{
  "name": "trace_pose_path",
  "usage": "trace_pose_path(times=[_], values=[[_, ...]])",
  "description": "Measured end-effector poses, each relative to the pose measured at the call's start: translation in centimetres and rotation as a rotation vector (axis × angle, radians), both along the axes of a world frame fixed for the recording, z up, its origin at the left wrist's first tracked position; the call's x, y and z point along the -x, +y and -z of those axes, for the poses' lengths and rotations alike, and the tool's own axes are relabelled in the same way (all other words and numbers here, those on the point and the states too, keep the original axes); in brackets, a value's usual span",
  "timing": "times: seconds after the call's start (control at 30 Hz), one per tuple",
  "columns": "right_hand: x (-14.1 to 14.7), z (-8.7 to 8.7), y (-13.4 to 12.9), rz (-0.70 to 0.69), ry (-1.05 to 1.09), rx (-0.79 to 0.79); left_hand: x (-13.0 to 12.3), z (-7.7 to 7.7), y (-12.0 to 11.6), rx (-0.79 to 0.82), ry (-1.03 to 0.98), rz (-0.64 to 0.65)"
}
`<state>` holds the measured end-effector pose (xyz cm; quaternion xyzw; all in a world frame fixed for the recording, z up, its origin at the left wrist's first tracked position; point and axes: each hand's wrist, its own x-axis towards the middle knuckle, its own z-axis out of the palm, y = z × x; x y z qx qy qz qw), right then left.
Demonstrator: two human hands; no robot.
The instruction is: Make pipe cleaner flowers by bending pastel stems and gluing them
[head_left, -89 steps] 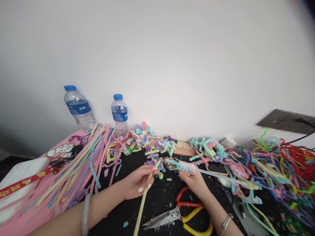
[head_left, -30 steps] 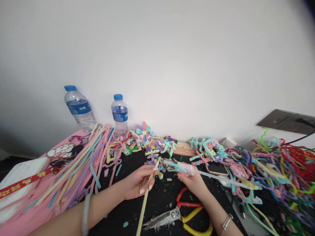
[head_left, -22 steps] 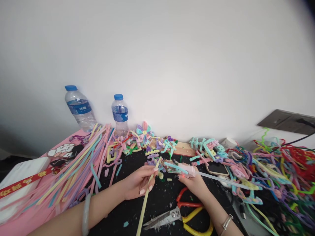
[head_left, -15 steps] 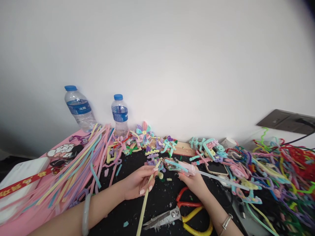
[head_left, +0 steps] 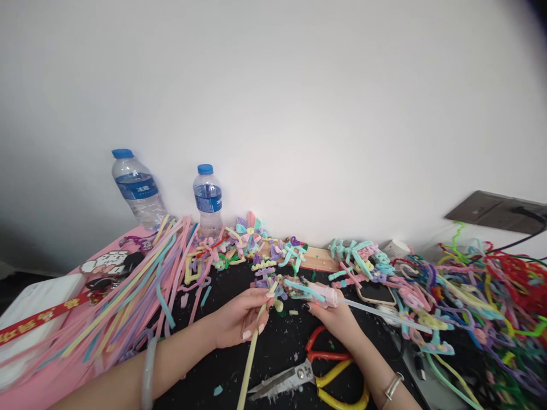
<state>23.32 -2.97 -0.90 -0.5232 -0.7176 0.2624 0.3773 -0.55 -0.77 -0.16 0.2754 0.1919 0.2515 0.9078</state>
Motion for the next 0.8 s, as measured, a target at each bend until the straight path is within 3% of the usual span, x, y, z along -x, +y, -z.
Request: trace_pose_path(times=[0.8], values=[[0.18, -0.39, -0.02, -0.004, 0.055, 0.034, 0.02, -0.07, 0.03, 0.005, -0.011, -0.006]])
